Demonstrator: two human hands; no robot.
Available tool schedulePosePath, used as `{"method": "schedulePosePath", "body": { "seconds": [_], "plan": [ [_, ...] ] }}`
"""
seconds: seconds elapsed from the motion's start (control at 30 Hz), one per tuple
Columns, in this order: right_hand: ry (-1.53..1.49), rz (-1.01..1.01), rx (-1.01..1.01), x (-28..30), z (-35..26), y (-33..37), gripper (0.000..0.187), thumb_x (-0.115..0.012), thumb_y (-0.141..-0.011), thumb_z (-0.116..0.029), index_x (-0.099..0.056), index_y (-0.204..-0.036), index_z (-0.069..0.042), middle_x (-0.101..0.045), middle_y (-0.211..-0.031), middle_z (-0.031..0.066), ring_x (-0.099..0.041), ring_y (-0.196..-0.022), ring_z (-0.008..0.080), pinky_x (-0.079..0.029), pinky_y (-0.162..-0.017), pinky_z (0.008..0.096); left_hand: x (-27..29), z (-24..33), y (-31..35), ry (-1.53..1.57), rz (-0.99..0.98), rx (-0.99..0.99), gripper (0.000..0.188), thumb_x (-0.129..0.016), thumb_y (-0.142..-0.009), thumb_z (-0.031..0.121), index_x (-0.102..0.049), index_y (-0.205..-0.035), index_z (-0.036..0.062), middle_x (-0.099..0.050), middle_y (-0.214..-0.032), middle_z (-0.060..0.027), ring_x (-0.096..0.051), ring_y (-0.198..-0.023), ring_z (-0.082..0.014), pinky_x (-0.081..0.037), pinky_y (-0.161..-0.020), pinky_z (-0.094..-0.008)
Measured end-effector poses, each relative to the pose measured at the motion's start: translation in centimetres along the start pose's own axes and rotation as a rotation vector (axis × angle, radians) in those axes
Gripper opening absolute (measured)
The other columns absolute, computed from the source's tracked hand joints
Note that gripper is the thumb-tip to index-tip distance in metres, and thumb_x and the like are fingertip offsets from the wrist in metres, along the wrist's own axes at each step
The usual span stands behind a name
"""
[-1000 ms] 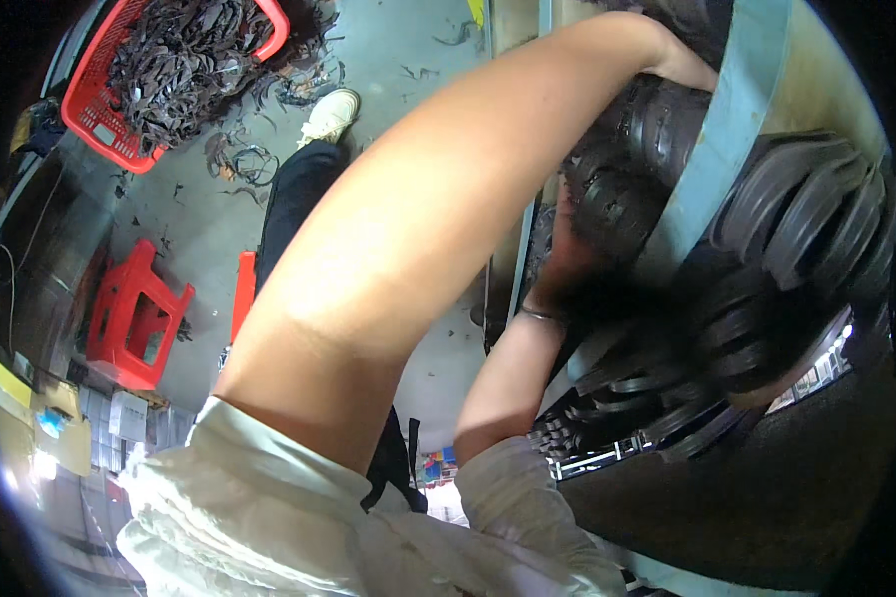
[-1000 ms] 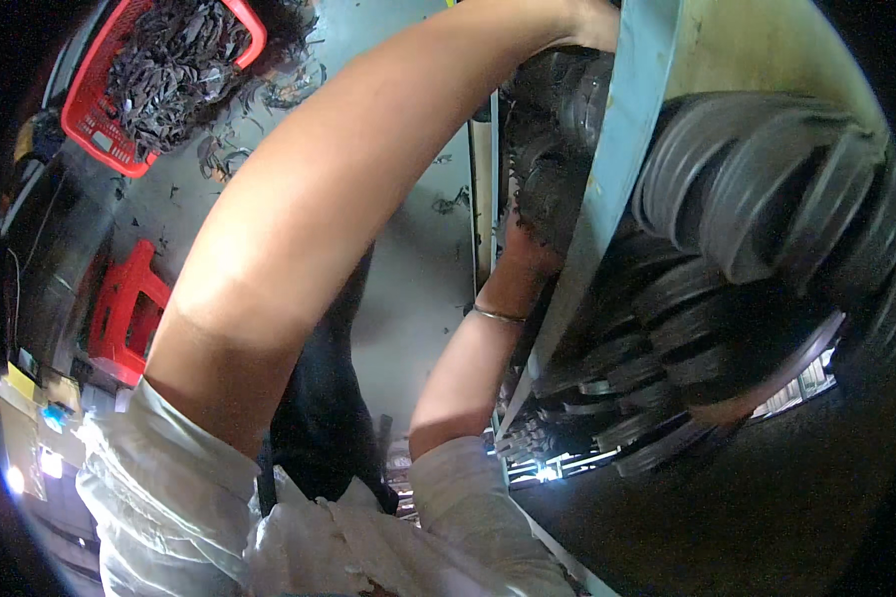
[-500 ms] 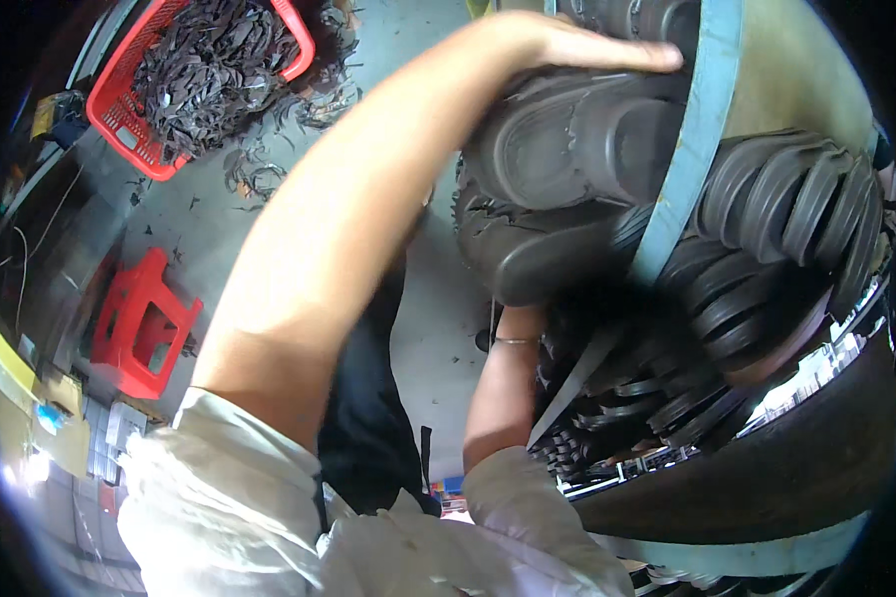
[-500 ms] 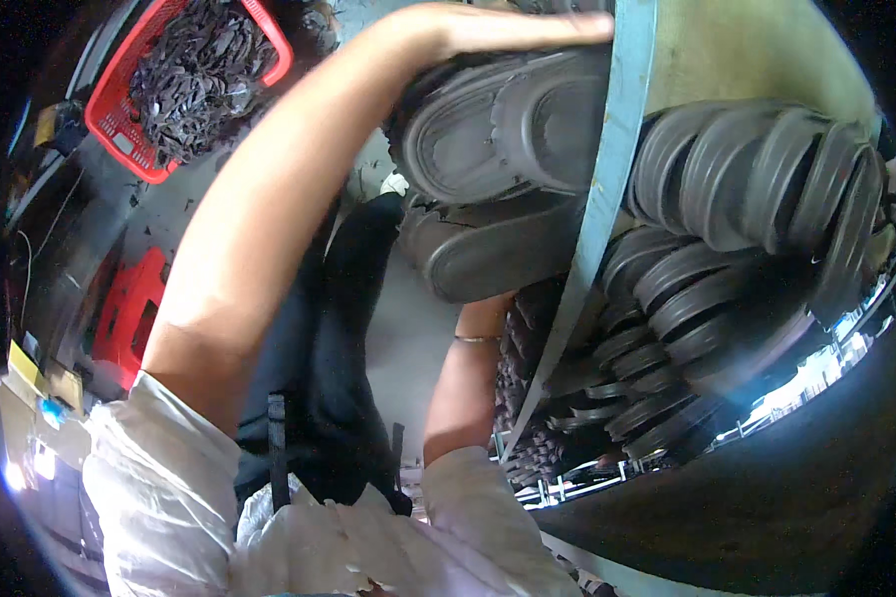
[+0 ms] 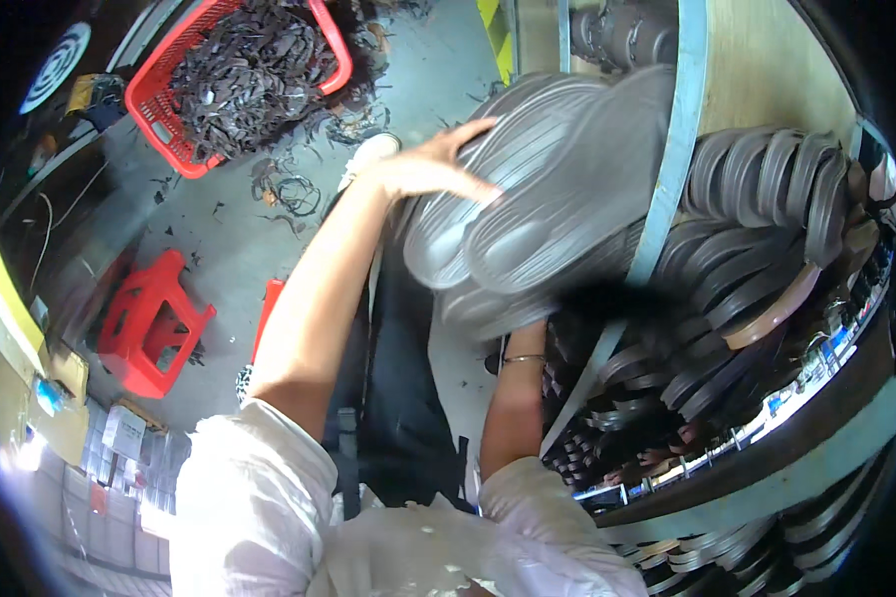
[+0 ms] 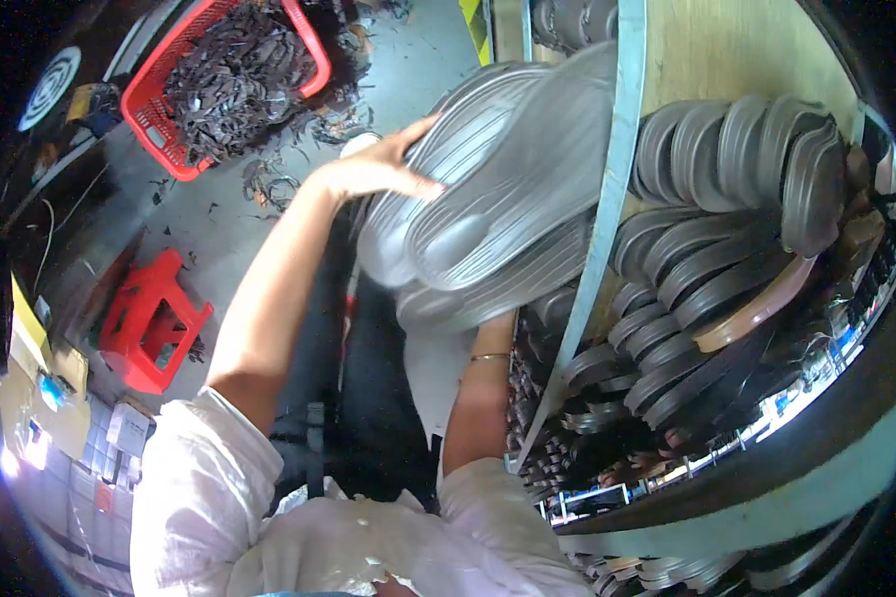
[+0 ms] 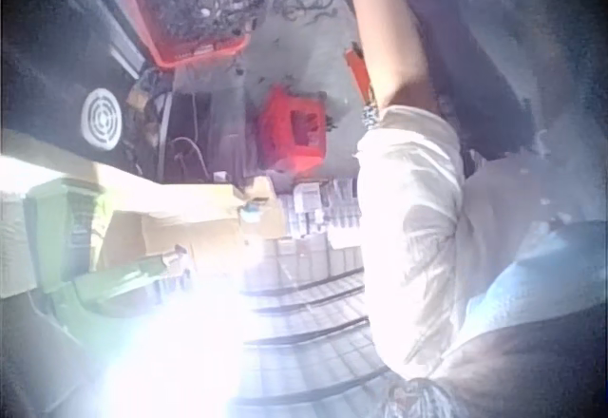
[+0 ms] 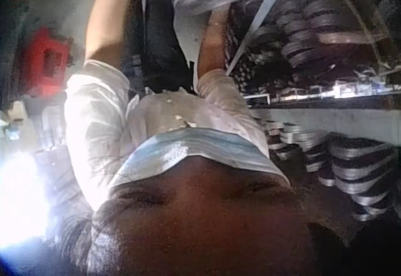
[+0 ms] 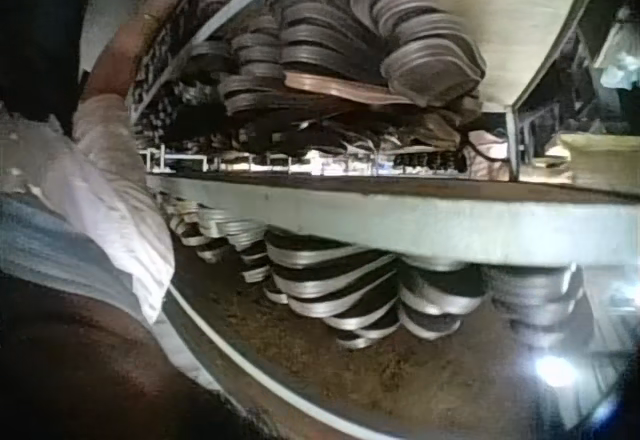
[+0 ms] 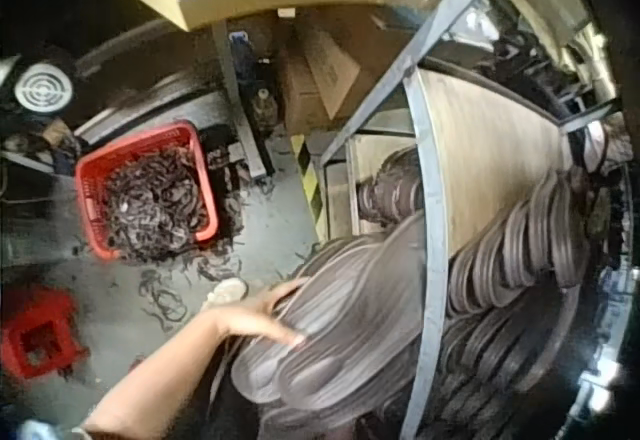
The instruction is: The person retrieves multiple dark-colored sandals from a metal rack and uses a green grinding machine to smooth the soles. The person holds each sandal against the rotating grinding wheel, moving it back and forth to even out the surface, then places the finished sandal on a nearby table.
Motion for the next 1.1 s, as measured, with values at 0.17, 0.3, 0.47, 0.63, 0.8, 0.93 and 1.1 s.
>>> {"method": "schedulePosePath", "body": {
  "seconds": [0.17,0.3,0.47,0.63,0.8,0.93,1.1],
  "plan": [
    [0.124,-0.044,-0.156,-1.1,1.8,3.0,0.053,-0.043,-0.094,-0.034,-0.030,-0.138,-0.008,-0.041,-0.136,0.0136,-0.045,-0.119,0.0302,-0.034,-0.101,0.0450,0.9,-4.9,10.0,0.255,0.203,-0.081,0.110,-0.084,-0.056,0.017,-0.018,-0.142,-0.0015,-0.029,-0.141,-0.0146,-0.026,-0.132,-0.0215,-0.024,-0.108,-0.0322],
    [0.302,-0.139,-0.312,-2.0,2.7,6.9,0.052,-0.044,-0.094,-0.032,-0.030,-0.138,-0.008,-0.042,-0.135,0.0142,-0.047,-0.118,0.0305,-0.036,-0.100,0.0453,0.5,-7.4,17.7,0.432,0.304,-0.171,0.105,-0.076,-0.058,0.008,-0.015,-0.144,0.0055,-0.028,-0.143,-0.0095,-0.027,-0.130,-0.0175,-0.029,-0.104,-0.0322],
    [0.508,-0.278,-0.515,-5.5,3.0,13.5,0.051,-0.045,-0.094,-0.030,-0.030,-0.138,-0.007,-0.042,-0.135,0.0150,-0.048,-0.117,0.0308,-0.040,-0.098,0.0457,-0.1,-9.2,29.2,0.439,0.530,-0.214,0.102,-0.072,-0.059,0.010,-0.015,-0.144,0.0064,-0.031,-0.142,-0.0085,-0.030,-0.129,-0.0171,-0.031,-0.103,-0.0335],
    [0.628,-0.609,-0.615,-16.7,6.1,20.0,0.054,-0.055,-0.088,-0.026,-0.036,-0.132,-0.001,-0.057,-0.110,0.0119,-0.058,-0.074,0.0115,-0.040,-0.045,0.0230,1.1,-8.9,43.9,0.422,0.865,-0.169,0.098,-0.073,-0.056,0.016,-0.023,-0.140,0.0002,-0.036,-0.137,-0.0108,-0.034,-0.126,-0.0221,-0.030,-0.103,-0.0348],
    [0.546,-0.954,-0.721,-34.0,10.1,31.6,0.057,-0.051,-0.091,-0.034,-0.036,-0.135,0.000,-0.044,-0.134,0.0134,-0.039,-0.124,0.0167,-0.034,-0.101,0.0320,4.6,-3.5,60.6,0.504,1.149,-0.256,0.078,-0.071,-0.059,0.012,-0.040,-0.129,0.0005,-0.052,-0.120,-0.0096,-0.050,-0.110,-0.0208,-0.042,-0.092,-0.0340],
    [0.212,-0.991,-0.747,-53.4,10.4,39.3,0.050,-0.043,-0.095,-0.040,-0.041,-0.134,-0.008,-0.049,-0.129,0.0069,-0.047,-0.117,0.0163,-0.042,-0.095,0.0320,13.3,4.1,71.8,0.647,1.237,-0.488,0.061,-0.065,-0.077,0.025,-0.042,-0.130,0.0049,-0.051,-0.124,-0.0093,-0.051,-0.111,-0.0211,-0.044,-0.090,-0.0366],
    [0.999,-1.358,0.691,-72.4,6.3,43.2,0.051,-0.054,-0.087,-0.041,-0.049,-0.123,-0.005,-0.053,-0.122,0.0117,-0.054,-0.104,0.0233,-0.046,-0.086,0.0404,28.9,15.0,82.3,0.548,1.471,-0.967,0.052,-0.056,-0.083,0.043,-0.051,-0.119,0.0062,-0.057,-0.113,-0.0110,-0.054,-0.104,-0.0252,-0.045,-0.087,-0.0422]
  ]
}}
Point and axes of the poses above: each hand's wrist, its own y-axis away from the middle knuckle, its own x-axis out of the back of the hand, z = x × y, the point moved 6 cm from there along -y, towards the middle knuckle
